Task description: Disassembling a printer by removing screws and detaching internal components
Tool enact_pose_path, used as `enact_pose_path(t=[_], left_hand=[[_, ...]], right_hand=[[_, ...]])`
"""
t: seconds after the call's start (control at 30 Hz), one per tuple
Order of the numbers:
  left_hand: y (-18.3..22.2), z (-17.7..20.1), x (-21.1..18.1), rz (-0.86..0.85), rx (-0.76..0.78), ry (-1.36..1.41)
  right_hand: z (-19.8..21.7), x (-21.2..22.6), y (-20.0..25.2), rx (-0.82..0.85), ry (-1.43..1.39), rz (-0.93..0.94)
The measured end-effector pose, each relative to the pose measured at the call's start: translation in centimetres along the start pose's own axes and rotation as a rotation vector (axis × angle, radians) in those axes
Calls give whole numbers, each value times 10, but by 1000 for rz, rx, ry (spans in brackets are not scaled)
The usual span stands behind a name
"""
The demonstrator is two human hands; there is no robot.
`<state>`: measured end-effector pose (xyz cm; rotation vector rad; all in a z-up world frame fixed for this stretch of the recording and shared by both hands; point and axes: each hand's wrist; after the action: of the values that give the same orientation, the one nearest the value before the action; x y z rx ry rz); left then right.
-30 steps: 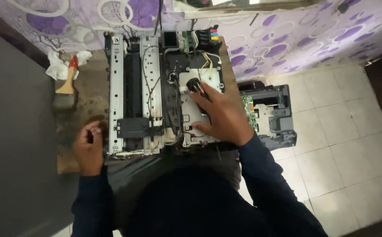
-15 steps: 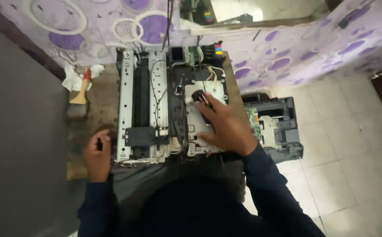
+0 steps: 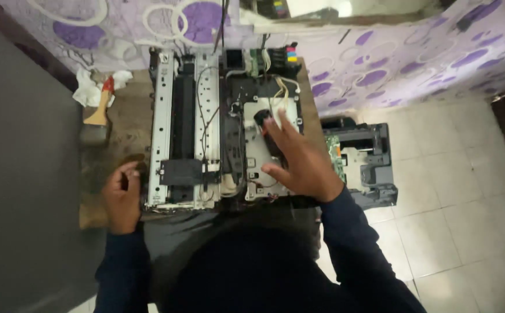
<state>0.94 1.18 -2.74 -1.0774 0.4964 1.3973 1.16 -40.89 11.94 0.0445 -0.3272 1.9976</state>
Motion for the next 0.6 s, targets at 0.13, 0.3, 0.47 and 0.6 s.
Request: enact_pose_path(t=[0.13,0.3,0.47,0.6], left_hand=[[1,3,-21,2,13,55],[2,3,-25,-3,7,97],[2,3,-24,5,12,101],[2,3,-29,41,29,108]], right_hand=[[9,7,0,16,-127,13],[12,12,0,-106,-35,-90],[5,10,-6,-50,-87,-129],[-1,5,-4,38,-161,-189]])
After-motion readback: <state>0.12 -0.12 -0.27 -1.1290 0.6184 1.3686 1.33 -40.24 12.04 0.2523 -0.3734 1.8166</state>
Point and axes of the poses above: each hand's wrist, its own y-axis away from the middle knuckle, its own z-axis out of the back of the hand, x = y × z, and after that the axes turned 3 degrees about -z, right-handed
